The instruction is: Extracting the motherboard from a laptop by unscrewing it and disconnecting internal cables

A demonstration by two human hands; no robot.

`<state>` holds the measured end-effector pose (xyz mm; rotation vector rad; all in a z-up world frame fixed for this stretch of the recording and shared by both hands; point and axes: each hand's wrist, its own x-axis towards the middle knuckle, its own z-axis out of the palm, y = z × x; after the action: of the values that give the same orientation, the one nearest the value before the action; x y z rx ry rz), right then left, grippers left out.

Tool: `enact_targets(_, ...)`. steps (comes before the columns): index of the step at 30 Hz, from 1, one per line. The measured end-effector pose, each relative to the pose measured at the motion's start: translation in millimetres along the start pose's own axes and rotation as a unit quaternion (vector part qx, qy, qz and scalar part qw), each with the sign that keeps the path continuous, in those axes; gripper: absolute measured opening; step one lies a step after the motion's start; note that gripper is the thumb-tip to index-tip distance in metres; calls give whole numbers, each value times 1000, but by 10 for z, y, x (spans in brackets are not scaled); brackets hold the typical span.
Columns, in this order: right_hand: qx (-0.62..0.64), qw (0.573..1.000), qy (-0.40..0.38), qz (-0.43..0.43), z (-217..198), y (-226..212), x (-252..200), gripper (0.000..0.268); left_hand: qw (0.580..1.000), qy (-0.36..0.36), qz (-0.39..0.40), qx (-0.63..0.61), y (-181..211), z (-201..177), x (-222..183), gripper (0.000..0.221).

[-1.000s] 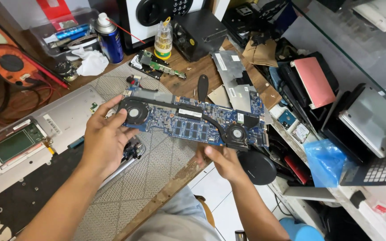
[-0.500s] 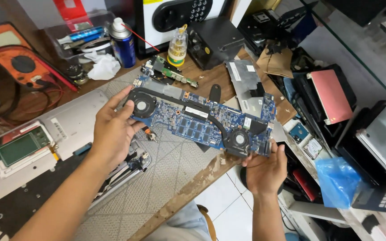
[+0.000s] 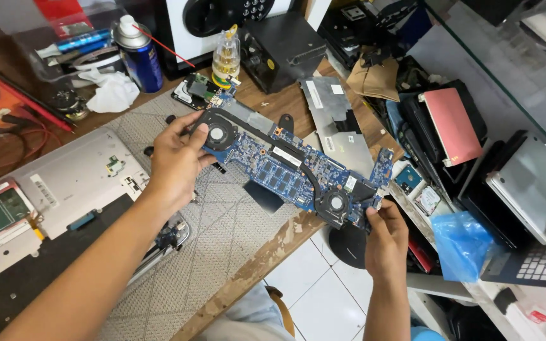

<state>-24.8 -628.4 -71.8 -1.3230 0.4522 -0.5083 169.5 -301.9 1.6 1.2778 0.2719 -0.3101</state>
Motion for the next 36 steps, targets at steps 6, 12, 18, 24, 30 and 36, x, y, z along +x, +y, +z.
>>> enact_targets(6, -8, 993, 71, -97, 126, -28, 35, 9, 997, -29, 67, -1, -199, -29, -53, 39)
enact_targets(12, 28, 986, 112, -122, 45, -98, 224, 4, 996, -77, 10, 32, -182, 43, -174, 47)
enact_targets(18, 46, 986, 96, -127, 186, -257, 423, 9, 996, -85, -3, 14, -205, 212, -225, 53)
enact_targets(24, 12, 989, 68, -134, 136, -292, 741, 17, 994, -84, 10, -64, -290, 328, -197, 55)
enact_targets(30, -92, 986, 45, -133, -30, -199, 992, 26, 993, -83, 27, -77, -139, 479, -289, 52)
enact_targets(36, -236, 957, 68, -151, -227, -82, 1093, 30, 994, -87, 48, -55, -61, 407, -271, 50)
